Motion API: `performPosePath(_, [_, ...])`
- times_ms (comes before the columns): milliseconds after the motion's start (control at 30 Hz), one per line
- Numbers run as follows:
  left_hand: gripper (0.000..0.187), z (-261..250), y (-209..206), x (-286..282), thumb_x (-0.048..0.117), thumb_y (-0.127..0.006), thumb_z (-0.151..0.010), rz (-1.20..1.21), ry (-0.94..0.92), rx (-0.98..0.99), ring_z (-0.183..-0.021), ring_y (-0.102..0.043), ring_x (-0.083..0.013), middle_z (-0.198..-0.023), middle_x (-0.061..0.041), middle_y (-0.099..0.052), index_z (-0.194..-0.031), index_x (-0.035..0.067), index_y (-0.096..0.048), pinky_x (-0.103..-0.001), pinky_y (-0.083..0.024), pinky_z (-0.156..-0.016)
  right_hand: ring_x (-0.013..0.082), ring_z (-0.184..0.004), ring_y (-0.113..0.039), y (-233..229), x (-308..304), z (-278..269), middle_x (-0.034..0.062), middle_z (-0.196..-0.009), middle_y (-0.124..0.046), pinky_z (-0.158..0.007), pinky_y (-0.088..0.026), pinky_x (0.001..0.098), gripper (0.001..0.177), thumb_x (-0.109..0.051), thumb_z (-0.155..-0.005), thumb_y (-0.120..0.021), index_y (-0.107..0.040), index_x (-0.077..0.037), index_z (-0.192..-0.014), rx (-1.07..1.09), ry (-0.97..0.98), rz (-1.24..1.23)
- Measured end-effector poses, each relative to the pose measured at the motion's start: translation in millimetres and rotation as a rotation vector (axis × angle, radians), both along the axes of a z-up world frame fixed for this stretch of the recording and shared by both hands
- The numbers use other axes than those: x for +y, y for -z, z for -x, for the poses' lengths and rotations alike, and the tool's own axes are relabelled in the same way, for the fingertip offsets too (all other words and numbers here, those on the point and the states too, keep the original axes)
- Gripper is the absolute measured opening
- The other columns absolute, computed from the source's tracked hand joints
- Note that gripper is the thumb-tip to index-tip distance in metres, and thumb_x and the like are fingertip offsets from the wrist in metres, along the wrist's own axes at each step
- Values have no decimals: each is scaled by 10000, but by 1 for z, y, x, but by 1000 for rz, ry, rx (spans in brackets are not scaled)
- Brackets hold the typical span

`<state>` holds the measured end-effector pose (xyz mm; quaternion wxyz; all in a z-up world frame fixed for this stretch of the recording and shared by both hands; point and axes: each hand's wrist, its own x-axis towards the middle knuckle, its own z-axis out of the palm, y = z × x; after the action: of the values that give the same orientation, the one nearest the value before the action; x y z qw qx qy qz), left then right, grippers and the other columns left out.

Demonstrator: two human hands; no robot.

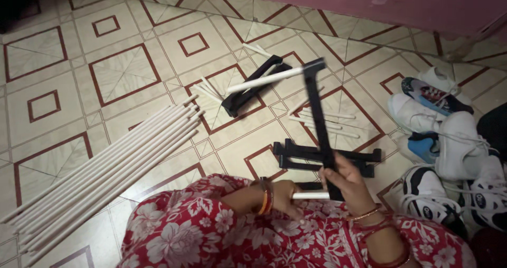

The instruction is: The person assembles a plastic rack by hand, picking up white tubes and inserting them into the sockets of black plastic connectors while sitting on the floor.

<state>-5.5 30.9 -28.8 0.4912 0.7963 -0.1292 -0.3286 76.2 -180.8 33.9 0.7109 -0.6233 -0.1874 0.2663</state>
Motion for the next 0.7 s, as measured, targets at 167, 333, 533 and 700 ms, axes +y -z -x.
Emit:
performPosePath(167, [351,21,30,-9,379,-802,-877,331,112,168,-577,-594,-134,-721,-34,-672,-914,59,-663,-313,-494,-503,103,-764,-574,-5,-10,1,13,-866,-632,-697,-496,269,596,-143,-940,-660,-491,-21,-1498,76,-127,37])
performPosePath(333, [534,41,18,-20,597,-533,-1180,878,83,932,-457,-469,11,-638,128,-507,-969,118,-638,-185,-365,-345,109,-759,-570,-17,-23,-6,40,-848,-624,-687,-486,260,602,-142,-972,-650,-460,-11,-1529,91,-328,-89])
performPosePath(533, [637,33,-24,-24,585,-415,-1073,-61,-187,-41,-609,-628,-261,-675,-154,-667,-1039,46,-751,-422,-497,-626,114,-757,-563,-13,-5,-10,32,-864,-618,-677,-478,266,551,-112,-960,-631,-496,-12,-1485,151,-164,4])
performPosePath(700, [572,25,-27,-10,546,-457,-1033,-234,-163,-285,-890,-704,-421,-912,-230,-724,-1042,45,-733,-509,-545,-767,107,-761,-556,-7,4,-5,29,-853,-609,-705,-474,244,493,-109,-991,-620,-526,4,-1462,81,-122,-24])
